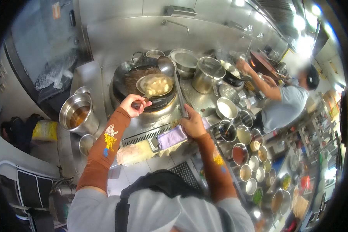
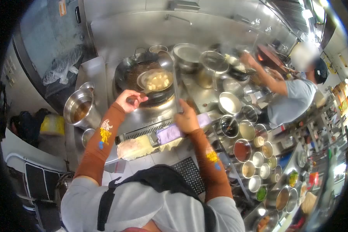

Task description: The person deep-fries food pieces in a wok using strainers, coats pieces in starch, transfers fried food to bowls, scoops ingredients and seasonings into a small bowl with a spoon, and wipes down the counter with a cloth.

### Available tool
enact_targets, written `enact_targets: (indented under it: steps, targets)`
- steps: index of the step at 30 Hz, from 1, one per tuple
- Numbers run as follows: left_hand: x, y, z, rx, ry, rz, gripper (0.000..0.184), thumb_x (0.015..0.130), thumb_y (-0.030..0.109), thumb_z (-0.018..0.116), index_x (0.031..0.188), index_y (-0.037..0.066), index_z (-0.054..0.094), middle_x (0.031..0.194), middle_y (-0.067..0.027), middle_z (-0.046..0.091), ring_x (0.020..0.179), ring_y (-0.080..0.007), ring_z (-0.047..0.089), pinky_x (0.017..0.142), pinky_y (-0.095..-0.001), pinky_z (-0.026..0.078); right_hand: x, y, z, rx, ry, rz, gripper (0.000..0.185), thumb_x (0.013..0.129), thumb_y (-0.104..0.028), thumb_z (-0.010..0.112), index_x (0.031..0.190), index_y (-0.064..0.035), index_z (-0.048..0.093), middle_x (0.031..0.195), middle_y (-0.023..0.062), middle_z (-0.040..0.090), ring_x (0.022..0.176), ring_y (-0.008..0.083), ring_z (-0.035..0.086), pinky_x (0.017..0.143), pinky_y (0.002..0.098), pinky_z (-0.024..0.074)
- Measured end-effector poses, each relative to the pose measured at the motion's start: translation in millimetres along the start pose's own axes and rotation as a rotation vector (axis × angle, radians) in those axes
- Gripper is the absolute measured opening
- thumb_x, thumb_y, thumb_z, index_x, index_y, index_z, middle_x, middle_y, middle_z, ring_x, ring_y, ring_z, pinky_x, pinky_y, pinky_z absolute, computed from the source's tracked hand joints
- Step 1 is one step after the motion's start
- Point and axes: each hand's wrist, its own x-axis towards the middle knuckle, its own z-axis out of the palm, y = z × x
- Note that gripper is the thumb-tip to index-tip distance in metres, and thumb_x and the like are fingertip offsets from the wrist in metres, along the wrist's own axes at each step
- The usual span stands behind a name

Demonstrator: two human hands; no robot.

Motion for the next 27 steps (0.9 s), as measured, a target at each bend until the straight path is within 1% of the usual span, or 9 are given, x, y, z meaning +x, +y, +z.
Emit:
enact_targets:
  steps: [4,7,10,15,17,19,21,26,27]
  targets:
    - [19.7,0.4,-14.3,0.02,-0.018,0.078,0.033,0.081,0.01,0.059,0.106,-0.01,0.052,0.116,-0.0316,0.053,0.066,-0.0149,0.06,0.051,-0.0209,0.051,-20.0,-29.9,7.6,-0.041,-0.015,0.106,0.06,0.075,-0.008,0.057,0.132,0.0081,0.045,0.09,0.0186,0.067,0.071,0.0182,0.064,0.066,0.0305,0.0513]
    - [4.9,-30.0,-25.9,-0.014,0.077,0.103,0.044,0.086,0.029,0.055,0.111,-0.008,0.054,0.113,-0.0293,0.058,0.068,-0.0207,0.064,0.051,-0.0238,0.053,-12.7,-16.4,11.6,-0.163,0.067,-0.259,0.06,0.077,-0.003,0.06,0.133,0.0097,0.043,0.087,0.0096,0.064,0.063,0.0118,0.059,0.057,0.026,0.049]
    - [-19.0,-67.0,-67.8,-0.105,0.052,0.133,0.054,0.089,0.041,0.048,0.111,-0.007,0.055,0.109,-0.021,0.063,0.07,-0.0201,0.065,0.049,-0.0253,0.053,-23.8,-41.3,10.6,-0.139,0.059,-0.082,0.058,0.077,-0.005,0.061,0.131,0.0102,0.045,0.088,0.0098,0.065,0.07,0.0109,0.059,0.061,0.0246,0.0487]
    - [-103.6,-215.7,-168.0,-0.079,0.107,0.196,0.023,0.089,0.025,0.055,0.099,0.007,0.064,0.099,-0.0111,0.069,0.067,-0.0119,0.061,0.051,-0.0239,0.047,-19.0,-9.7,31.6,-0.122,0.024,-0.207,0.06,0.079,0.001,0.054,0.136,0.0095,0.039,0.073,0.0048,0.059,0.059,0.0088,0.051,0.053,0.0248,0.0429]
    - [-153.0,-270.4,-183.3,-0.18,0.361,0.132,0.022,0.087,0.024,0.055,0.095,0.005,0.062,0.092,-0.008,0.068,0.063,-0.0137,0.059,0.049,-0.0254,0.045,-28.2,-36.8,48.0,-0.289,-0.007,-0.218,0.063,0.078,0.003,0.053,0.139,0.0053,0.037,0.079,0.0053,0.057,0.059,0.0084,0.048,0.052,0.0241,0.0421]
    - [-188.4,-325.8,-220.0,-0.299,0.393,0.201,0.023,0.087,0.025,0.055,0.093,0.004,0.06,0.094,-0.0121,0.067,0.07,-0.0183,0.058,0.054,-0.0296,0.047,-36.2,-53.2,71.1,-0.253,-0.029,-0.534,0.068,0.077,0.006,0.053,0.143,-0.0021,0.036,0.089,0.0055,0.054,0.058,0.0077,0.045,0.051,0.023,0.0411]
    - [-223.1,-355.3,-219.4,-0.409,0.474,0.208,0.022,0.089,0.022,0.052,0.097,0.003,0.058,0.1,-0.015,0.066,0.073,-0.0206,0.058,0.057,-0.0312,0.048,-43.9,-65.9,116.9,0.428,-0.371,-0.27,0.068,0.076,0.012,0.05,0.141,-0.0068,0.04,0.101,0.0085,0.054,0.059,0.0078,0.049,0.049,0.0218,0.041]
    - [-268.7,-404.5,-253.1,-0.301,0.407,0.57,0.032,0.094,0.015,0.041,0.122,0.001,0.049,0.12,-0.0193,0.059,0.092,-0.0254,0.059,0.069,-0.0347,0.051,-46.6,-81.0,255.8,0.466,-0.546,-0.117,0.057,0.076,0.005,0.051,0.133,-0.001,0.048,0.1,0.008,0.058,0.075,0.0134,0.055,0.064,0.0276,0.0479]
    - [-272.5,-417.5,-265.5,0.238,0.517,0.73,0.031,0.093,0.012,0.043,0.122,0.002,0.05,0.12,-0.0182,0.059,0.092,-0.0253,0.059,0.07,-0.0346,0.051,-34.3,-75.0,288.5,0.601,-0.625,-0.047,0.058,0.078,0.006,0.049,0.135,-0.0035,0.045,0.081,0.0049,0.055,0.051,0.0092,0.048,0.042,0.0237,0.0378]
